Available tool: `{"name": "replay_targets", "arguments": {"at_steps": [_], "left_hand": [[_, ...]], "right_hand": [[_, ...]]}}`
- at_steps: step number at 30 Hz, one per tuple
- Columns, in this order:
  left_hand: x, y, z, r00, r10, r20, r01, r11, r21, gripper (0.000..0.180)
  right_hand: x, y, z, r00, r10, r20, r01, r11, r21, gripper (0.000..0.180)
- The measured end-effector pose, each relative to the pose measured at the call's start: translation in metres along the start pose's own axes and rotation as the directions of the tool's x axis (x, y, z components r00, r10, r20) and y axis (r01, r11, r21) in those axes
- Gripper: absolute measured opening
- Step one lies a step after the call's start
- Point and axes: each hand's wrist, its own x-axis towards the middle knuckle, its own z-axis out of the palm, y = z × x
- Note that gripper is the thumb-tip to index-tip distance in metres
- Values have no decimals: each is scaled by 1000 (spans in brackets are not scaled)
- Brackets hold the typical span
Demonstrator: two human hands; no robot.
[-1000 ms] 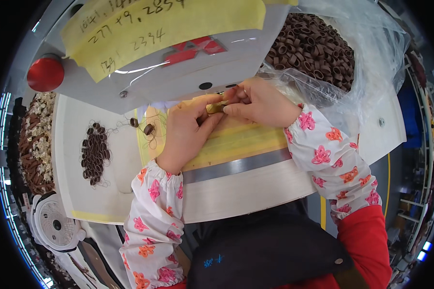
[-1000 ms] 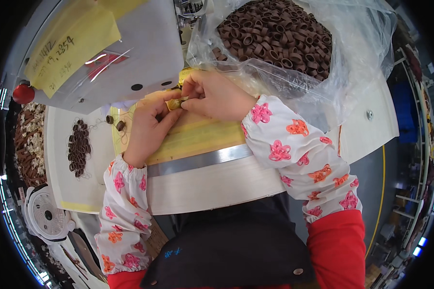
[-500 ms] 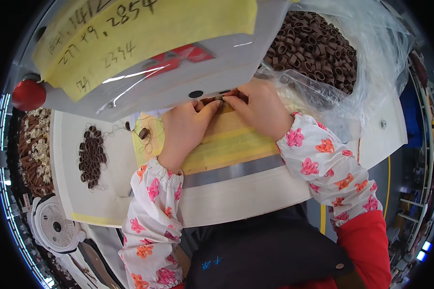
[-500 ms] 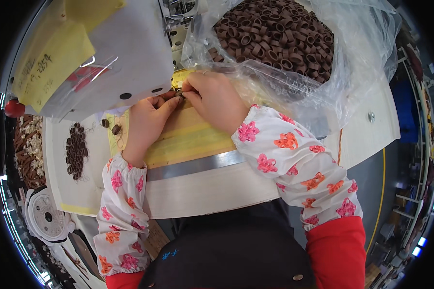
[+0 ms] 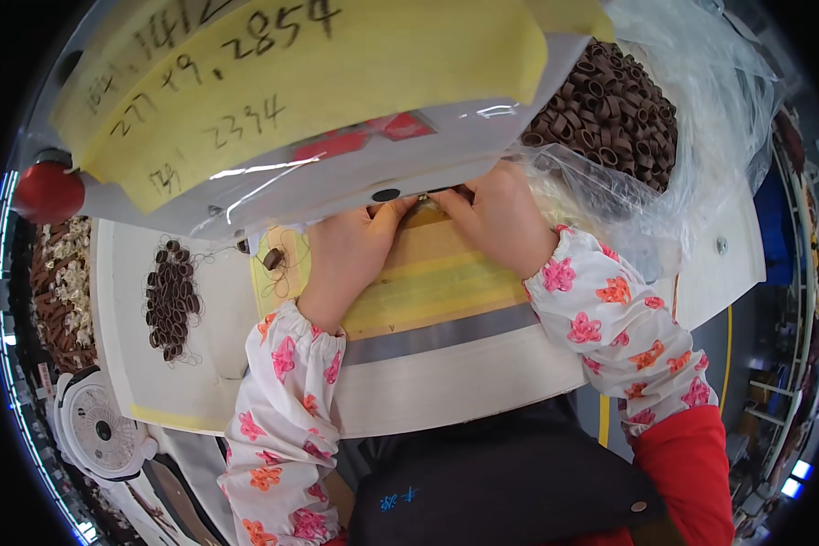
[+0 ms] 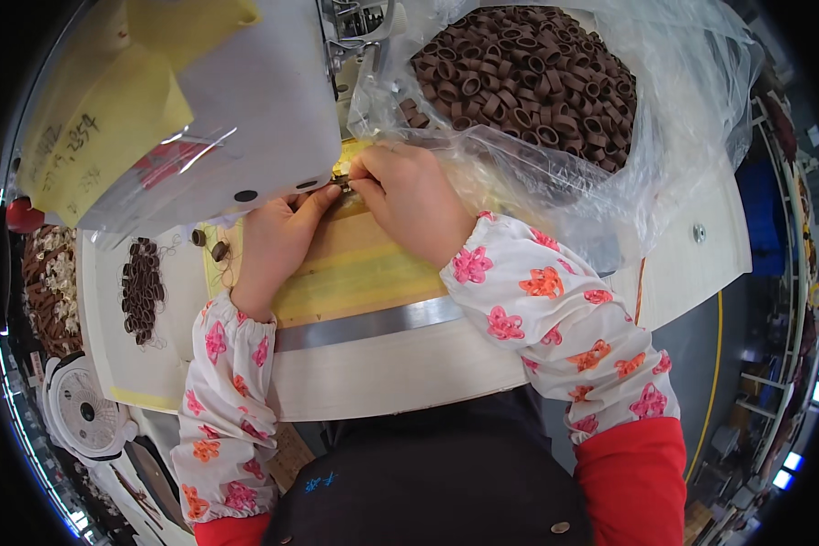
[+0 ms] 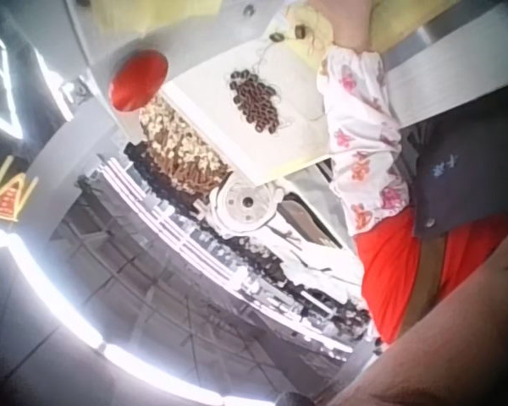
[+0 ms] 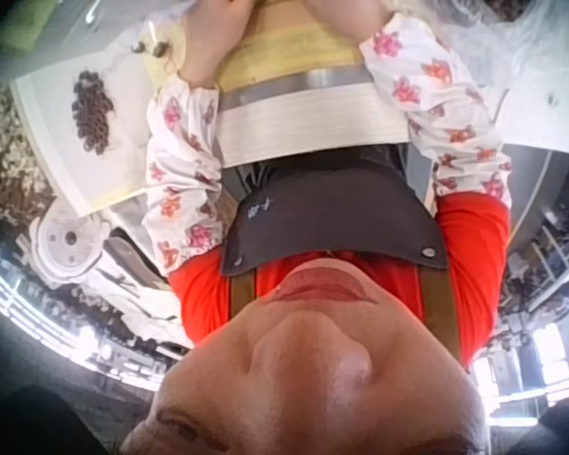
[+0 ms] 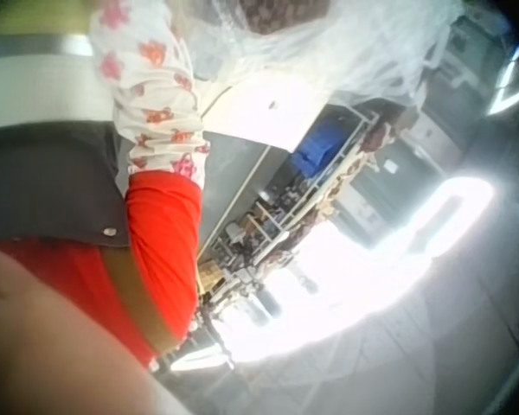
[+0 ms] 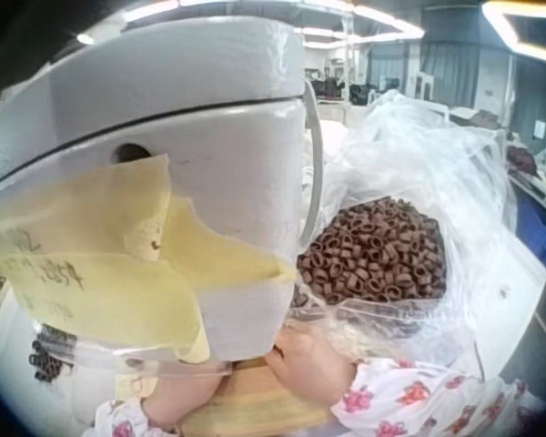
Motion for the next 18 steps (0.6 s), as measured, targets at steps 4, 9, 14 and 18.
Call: {"name": "replay_targets", "arguments": {"at_steps": [4,9,14,18], "left_hand": [[2,-4,2,999,32,-6,-32,999,0,29],[2,-8,2,998,58,-8,-58,998,12,28],[1,-11,1,996,92,-15,-91,995,40,28],[0,-6,1,999,32,19,-32,999,43,30]], "right_hand": [[0,3,3,999,-27,-25,27,1000,-4,6],[2,0,1,999,-48,-14,48,999,-12,7],[4,2,2,999,-55,-1,54,998,-13,7],[4,5,1,998,-59,2,59,997,-43,7]]}}
